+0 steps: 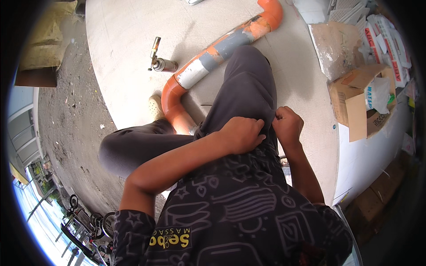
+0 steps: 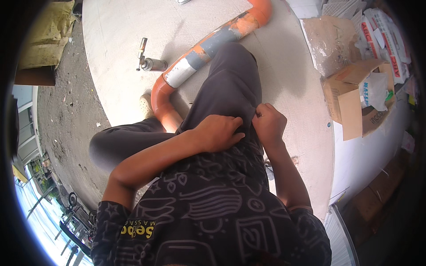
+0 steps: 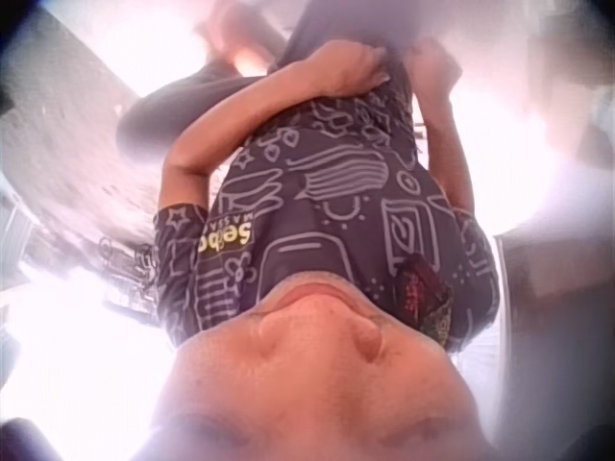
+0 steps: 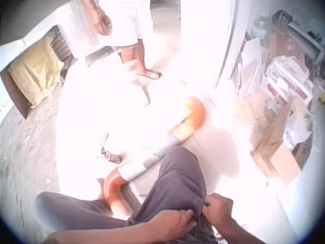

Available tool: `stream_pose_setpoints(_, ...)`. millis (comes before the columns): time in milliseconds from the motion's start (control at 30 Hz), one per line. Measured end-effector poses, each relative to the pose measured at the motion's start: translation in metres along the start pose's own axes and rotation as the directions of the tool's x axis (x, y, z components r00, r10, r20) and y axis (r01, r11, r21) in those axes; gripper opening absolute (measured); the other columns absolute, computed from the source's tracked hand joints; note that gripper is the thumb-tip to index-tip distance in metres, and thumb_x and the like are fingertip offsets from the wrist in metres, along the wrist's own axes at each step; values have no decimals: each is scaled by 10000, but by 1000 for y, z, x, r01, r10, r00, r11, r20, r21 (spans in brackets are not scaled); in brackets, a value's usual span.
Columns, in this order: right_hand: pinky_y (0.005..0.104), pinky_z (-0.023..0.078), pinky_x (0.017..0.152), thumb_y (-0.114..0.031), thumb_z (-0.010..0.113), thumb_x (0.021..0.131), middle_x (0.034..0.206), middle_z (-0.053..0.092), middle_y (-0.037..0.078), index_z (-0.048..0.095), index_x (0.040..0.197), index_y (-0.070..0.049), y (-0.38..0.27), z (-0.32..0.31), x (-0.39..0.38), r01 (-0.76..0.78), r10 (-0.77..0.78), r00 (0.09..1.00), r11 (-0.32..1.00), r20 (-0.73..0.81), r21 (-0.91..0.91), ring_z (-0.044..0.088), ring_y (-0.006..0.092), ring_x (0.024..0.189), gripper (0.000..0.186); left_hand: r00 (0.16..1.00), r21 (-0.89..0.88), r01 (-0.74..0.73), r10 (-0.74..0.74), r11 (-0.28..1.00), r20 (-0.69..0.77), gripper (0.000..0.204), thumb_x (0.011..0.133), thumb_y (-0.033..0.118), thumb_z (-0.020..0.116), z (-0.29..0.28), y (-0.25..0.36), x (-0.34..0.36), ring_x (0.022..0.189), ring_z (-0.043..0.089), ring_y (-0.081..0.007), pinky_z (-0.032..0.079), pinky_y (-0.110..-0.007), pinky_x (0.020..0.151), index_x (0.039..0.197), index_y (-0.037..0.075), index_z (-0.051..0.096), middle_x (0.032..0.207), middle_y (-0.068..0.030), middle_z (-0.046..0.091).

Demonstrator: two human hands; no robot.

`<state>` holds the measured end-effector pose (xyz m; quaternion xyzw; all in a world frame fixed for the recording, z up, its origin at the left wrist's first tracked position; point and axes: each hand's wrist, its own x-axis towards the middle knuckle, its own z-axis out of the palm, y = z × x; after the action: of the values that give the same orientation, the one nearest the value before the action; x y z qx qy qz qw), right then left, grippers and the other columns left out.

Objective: The person retrieves a blowtorch from a scooter's under-seat storage, ignites it, and uses it to heat a long orange-and-white PVC pipe lying on the floor. The person rotates the pipe while applying the flame to different sections.

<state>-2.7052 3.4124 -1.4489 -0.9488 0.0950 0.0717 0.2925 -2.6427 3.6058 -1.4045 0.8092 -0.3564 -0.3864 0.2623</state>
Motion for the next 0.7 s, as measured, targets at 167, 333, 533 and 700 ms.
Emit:
stream_pose_setpoints(167, 388, 557, 764, -56, 727, 855, 896, 704, 139, 682, 1018, -12, 6, -34, 26, -51, -151, 787, 951, 598, 306, 717, 276, 818, 175, 997, -211, -59, 69, 976, 38, 314, 1016, 339, 638, -30, -48, -32, 902, 724, -348, 551, -464, 800, 1084, 39, 698, 978, -175, 732)
stream_pose_setpoints(333, 366, 588, 851, -142, 650, 998, 918, 719, 97, 682, 1088, 3, 35, -32, 93, -488, -101, 681, 676, 725, 552, 719, 210, 886, 174, 909, -96, 414, -417, 905, -10, 323, 988, 351, 659, -59, -88, -67, 917, 732, -337, 550, -457, 813, 1031, 38, 722, 936, -165, 760)
stream_pose_setpoints(533, 311, 559, 845, -248, 594, 1077, 789, 673, 36, 693, 1094, -4, -29, 63, 189, -263, 211, 953, 233, 216, 936, 671, 134, 810, 263, 859, -96, 506, -511, 857, -32, 391, 998, 409, 631, -30, -93, -86, 1001, 724, -364, 547, -477, 887, 1063, 33, 716, 1013, -184, 761)
stream_pose_setpoints(700, 301, 544, 820, -182, 569, 1079, 995, 758, 81, 651, 1253, 13, -120, 123, 191, 10, -424, 789, 732, 444, 681, 665, 137, 867, 275, 755, -44, 653, -655, 756, -42, 398, 1016, 409, 624, -19, -80, -131, 1007, 731, -341, 554, -466, 893, 1127, 34, 694, 1054, -162, 762)
